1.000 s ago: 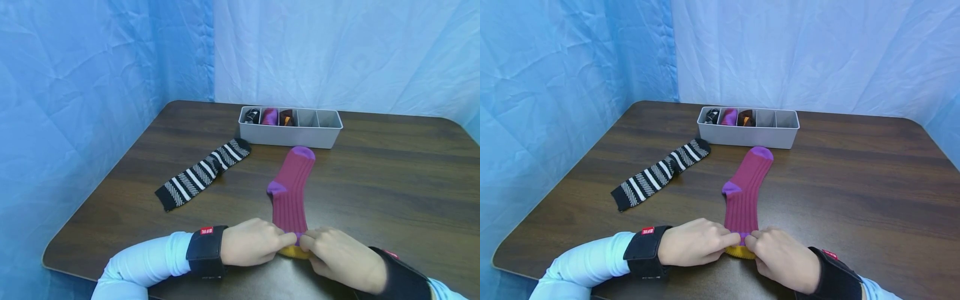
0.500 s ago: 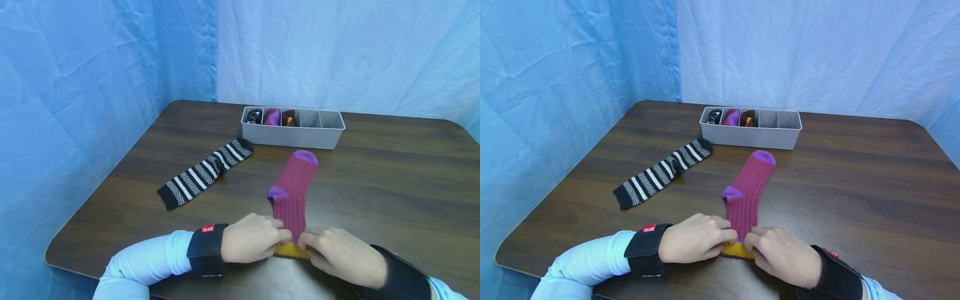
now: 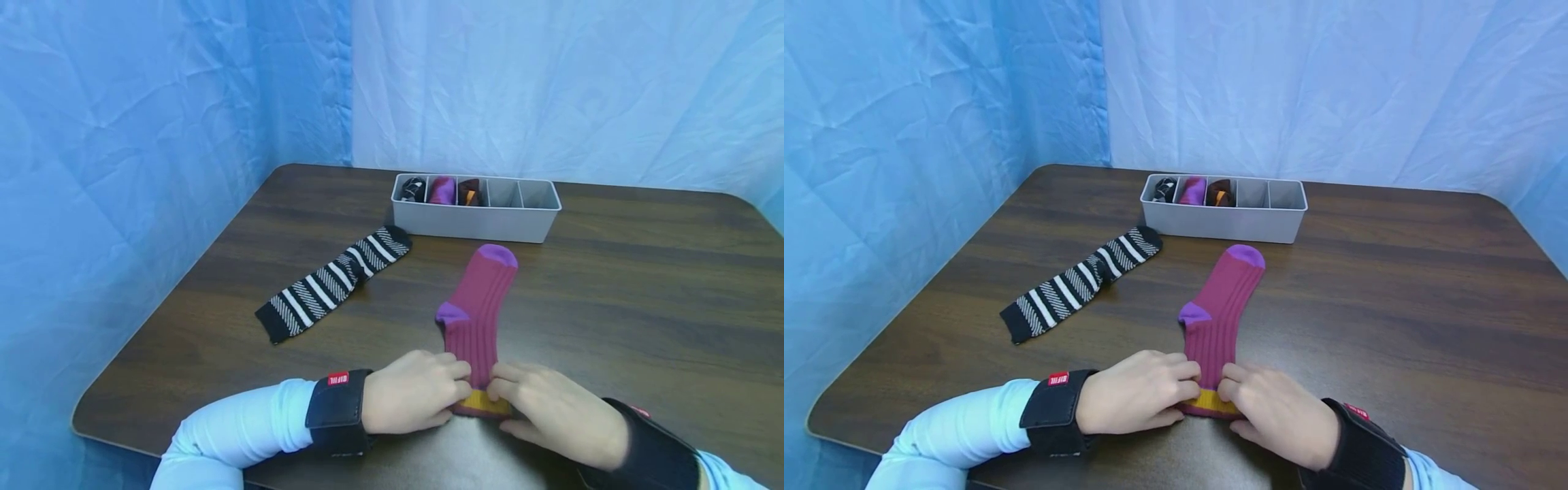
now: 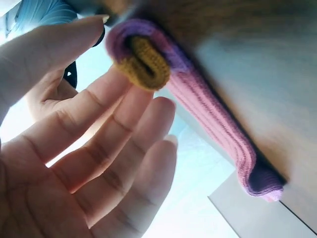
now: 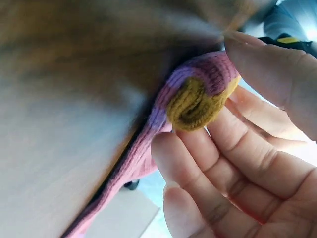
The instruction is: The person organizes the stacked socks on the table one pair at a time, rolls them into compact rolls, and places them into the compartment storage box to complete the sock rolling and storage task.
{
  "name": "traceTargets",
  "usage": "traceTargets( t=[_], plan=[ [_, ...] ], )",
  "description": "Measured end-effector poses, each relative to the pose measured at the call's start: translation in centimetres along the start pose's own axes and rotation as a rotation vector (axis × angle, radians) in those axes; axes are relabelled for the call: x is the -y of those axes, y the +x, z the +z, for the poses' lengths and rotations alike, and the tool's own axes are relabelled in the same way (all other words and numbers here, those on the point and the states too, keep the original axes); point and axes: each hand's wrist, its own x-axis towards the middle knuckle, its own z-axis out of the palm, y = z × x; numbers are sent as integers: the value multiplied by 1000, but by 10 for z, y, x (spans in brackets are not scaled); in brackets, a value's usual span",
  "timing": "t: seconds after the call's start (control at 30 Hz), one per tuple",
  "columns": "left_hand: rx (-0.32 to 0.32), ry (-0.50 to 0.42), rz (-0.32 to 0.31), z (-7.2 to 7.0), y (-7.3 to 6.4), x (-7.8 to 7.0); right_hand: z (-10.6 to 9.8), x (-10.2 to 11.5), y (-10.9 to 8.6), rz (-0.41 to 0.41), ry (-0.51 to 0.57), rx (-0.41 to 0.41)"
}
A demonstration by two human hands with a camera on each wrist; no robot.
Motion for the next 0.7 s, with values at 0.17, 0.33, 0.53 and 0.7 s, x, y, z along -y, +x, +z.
traceTargets(
  t=[0.17, 0.33, 0.53, 0.7],
  plan=[
    [7, 8, -13, 1, 1, 0, 1, 0, 1, 12, -12, -9],
    [-53, 92, -7, 4, 1, -1, 4, -1, 0, -9, -41, -88],
    [-51, 41, -33, 0, -1, 1, 2, 0, 0, 15, 14, -51],
    [-36, -176, -59, -2, -2, 6, -4, 2, -1, 118, 213, 139]
  ],
)
